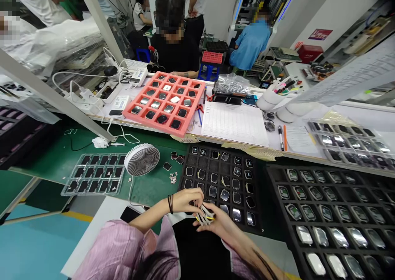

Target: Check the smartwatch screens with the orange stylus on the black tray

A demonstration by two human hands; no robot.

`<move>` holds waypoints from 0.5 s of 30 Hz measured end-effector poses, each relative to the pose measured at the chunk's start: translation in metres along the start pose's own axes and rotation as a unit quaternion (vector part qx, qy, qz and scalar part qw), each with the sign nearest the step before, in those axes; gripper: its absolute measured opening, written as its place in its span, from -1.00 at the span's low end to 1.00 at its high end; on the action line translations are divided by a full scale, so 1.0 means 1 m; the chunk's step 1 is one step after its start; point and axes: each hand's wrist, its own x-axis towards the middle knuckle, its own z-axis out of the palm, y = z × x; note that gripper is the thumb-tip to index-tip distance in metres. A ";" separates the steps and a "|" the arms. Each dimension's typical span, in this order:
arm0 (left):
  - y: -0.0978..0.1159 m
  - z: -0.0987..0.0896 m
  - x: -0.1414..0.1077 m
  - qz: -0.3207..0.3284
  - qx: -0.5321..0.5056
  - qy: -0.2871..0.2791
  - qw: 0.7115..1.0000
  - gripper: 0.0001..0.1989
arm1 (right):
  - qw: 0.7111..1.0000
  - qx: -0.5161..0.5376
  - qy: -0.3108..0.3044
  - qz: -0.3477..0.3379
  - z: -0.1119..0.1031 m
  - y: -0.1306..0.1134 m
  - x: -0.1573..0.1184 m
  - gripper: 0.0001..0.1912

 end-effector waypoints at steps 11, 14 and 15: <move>-0.122 -0.031 -0.021 -0.418 0.168 0.190 0.872 -0.75 | 0.999 0.031 -0.024 -0.016 0.001 -0.029 0.024 -0.67; -0.134 -0.023 -0.023 -0.461 0.173 0.173 0.853 -0.70 | 0.999 0.040 -0.011 -0.026 0.001 -0.036 0.022 -0.66; -0.136 -0.021 -0.023 -0.468 0.172 0.169 0.850 -0.69 | 0.999 0.042 -0.008 -0.029 0.001 -0.038 0.022 -0.66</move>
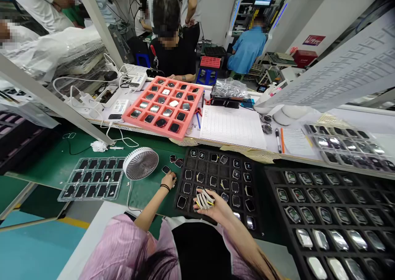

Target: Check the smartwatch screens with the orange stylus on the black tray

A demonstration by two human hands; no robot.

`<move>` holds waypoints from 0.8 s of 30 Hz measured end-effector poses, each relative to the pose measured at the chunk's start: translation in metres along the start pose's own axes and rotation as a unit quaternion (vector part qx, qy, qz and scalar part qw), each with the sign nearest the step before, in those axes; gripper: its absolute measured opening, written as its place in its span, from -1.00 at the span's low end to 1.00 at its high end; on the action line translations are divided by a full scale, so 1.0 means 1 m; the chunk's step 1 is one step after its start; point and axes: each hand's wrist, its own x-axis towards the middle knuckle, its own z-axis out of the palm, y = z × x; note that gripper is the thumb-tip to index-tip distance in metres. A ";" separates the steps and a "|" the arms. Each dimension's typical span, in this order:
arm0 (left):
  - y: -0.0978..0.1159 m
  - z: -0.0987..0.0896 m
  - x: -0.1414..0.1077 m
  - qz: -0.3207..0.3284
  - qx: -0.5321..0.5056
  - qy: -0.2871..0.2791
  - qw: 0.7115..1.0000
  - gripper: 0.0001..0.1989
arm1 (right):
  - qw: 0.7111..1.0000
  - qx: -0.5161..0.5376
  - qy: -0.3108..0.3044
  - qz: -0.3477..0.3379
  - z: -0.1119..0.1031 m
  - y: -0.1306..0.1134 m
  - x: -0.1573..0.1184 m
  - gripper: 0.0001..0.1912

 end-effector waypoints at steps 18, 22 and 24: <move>0.111 -0.066 -0.090 0.493 -0.245 0.081 0.831 -0.85 | 0.998 0.063 -0.028 0.013 0.022 -0.015 0.003 -0.69; 0.116 -0.069 -0.089 0.514 -0.216 0.091 0.825 -0.82 | 0.997 0.057 -0.053 0.002 0.023 -0.014 0.002 -0.70; 0.115 -0.070 -0.087 0.522 -0.215 0.072 0.822 -0.81 | 0.997 0.055 -0.062 0.001 0.023 -0.013 0.002 -0.70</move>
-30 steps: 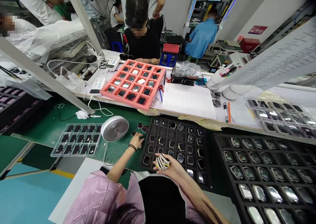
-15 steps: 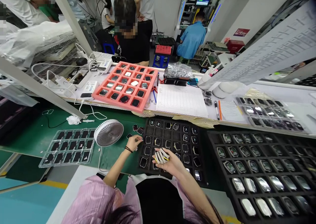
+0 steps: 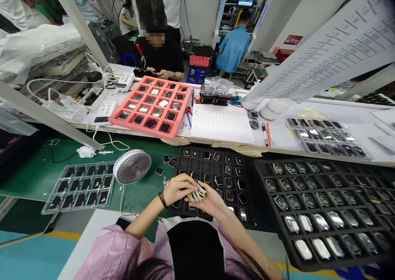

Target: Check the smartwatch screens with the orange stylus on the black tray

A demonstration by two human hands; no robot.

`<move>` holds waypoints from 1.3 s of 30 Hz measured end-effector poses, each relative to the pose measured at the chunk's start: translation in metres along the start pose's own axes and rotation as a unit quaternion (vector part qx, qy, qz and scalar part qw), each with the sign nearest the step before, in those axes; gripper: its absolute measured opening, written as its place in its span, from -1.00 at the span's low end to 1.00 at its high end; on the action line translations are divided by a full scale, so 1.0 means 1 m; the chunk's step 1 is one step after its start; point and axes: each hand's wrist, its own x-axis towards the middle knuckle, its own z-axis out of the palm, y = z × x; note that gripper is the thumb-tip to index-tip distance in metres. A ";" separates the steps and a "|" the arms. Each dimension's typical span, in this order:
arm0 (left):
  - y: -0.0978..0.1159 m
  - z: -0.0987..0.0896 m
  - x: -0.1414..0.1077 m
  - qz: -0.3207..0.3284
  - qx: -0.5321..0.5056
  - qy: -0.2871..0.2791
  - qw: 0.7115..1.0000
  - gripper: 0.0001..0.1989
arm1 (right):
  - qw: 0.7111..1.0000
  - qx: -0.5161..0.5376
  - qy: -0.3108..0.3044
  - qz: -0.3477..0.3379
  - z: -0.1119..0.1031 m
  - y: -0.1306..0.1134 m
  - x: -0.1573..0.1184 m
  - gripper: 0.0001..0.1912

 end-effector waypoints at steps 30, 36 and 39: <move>-0.018 -0.004 0.012 -0.229 -0.203 -0.161 0.938 -0.54 | 0.990 -0.134 0.031 -0.028 -0.005 0.010 -0.001 -0.63; 0.000 0.028 0.008 -0.278 -0.010 -0.150 0.949 -0.26 | 0.891 -0.322 0.199 -0.250 -0.020 0.009 0.012 -0.57; 0.001 0.054 0.009 -0.289 0.075 -0.112 0.948 -0.37 | 0.823 -0.398 0.236 -0.329 -0.030 0.013 0.022 -0.47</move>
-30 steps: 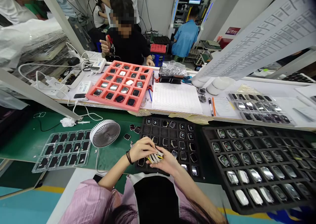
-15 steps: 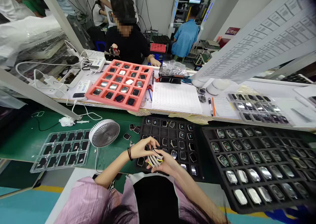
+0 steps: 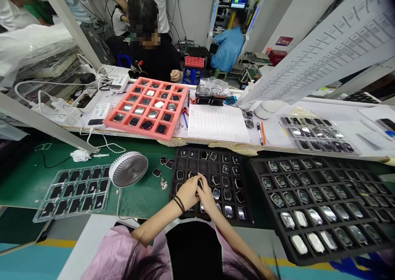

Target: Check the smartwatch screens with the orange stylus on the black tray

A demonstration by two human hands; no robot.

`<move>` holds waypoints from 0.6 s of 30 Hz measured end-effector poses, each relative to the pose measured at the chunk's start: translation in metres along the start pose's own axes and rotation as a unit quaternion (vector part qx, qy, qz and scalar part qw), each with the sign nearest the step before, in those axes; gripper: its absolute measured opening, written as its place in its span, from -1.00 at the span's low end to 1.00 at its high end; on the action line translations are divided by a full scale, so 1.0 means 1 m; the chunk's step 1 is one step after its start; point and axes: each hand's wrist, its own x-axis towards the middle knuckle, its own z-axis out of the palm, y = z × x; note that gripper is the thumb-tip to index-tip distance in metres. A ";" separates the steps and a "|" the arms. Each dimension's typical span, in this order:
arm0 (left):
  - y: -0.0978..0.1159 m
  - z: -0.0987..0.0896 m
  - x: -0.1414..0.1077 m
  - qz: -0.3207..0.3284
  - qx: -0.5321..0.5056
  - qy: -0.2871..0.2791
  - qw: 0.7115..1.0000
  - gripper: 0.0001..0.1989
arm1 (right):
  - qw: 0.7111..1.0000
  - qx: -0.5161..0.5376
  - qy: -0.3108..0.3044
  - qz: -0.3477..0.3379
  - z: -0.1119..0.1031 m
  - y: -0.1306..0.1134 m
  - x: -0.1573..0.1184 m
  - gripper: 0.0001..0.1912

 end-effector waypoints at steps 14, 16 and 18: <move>-0.003 -0.013 0.003 0.058 0.001 -0.006 0.998 -0.48 | 0.973 0.150 -0.112 0.134 -0.023 -0.010 -0.006 -0.19; -0.005 -0.014 0.003 0.090 0.007 -0.015 0.996 -0.46 | 0.973 0.149 -0.095 0.146 -0.024 -0.009 -0.007 -0.22; -0.006 -0.015 0.003 0.120 0.013 -0.016 0.993 -0.47 | 0.972 0.152 -0.097 0.151 -0.027 -0.012 -0.008 -0.24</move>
